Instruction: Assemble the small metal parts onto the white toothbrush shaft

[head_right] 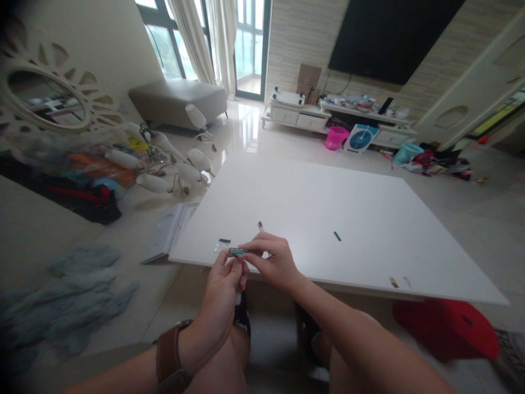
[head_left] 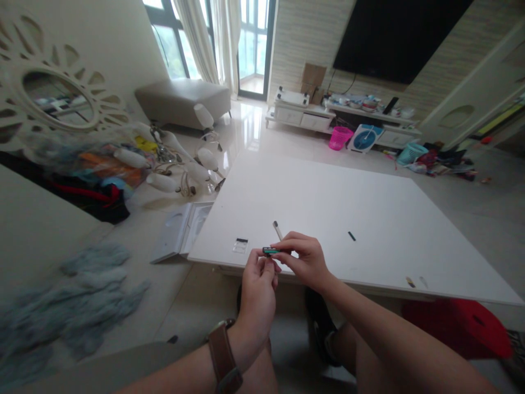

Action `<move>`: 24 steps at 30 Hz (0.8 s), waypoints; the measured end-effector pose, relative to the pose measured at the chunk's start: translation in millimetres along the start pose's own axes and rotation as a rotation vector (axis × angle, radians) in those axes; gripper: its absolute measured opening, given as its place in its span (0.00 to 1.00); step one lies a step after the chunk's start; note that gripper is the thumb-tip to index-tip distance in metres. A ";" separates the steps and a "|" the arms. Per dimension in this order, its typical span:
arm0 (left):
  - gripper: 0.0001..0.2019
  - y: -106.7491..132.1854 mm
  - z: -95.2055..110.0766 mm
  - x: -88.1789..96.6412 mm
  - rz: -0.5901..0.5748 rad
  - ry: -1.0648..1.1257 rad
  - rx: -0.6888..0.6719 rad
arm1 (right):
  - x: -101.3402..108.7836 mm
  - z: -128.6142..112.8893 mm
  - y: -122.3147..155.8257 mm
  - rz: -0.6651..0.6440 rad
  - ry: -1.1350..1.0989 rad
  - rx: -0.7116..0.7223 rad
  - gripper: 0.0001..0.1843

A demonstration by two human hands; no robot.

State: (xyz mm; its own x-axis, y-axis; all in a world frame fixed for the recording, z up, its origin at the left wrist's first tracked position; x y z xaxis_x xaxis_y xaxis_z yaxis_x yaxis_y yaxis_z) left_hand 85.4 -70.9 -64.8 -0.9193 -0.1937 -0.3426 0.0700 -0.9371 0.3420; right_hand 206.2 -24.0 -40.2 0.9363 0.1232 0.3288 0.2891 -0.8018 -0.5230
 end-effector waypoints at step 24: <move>0.10 -0.9 -0.4 -0.5 0.036 -0.056 0.116 | 5.3 18.4 -5.7 0.189 -0.218 -0.278 0.05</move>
State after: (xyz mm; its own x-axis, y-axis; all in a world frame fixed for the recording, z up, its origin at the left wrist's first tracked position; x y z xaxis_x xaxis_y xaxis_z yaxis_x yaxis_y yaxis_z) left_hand 85.9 -70.1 -65.2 -0.9373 -0.2070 -0.2804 0.0608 -0.8893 0.4533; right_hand 213.2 -7.9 -50.0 0.9969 0.0555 0.0564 0.0705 -0.9463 -0.3155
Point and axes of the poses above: each hand's wrist, its own y-axis away from the middle knuckle, its own x-axis out of the back of the hand, z = x × y, the point moved 3 cm from there along -y, towards the middle knuckle, and after that the axes turned 3 degrees about x, right-handed, at the moved point
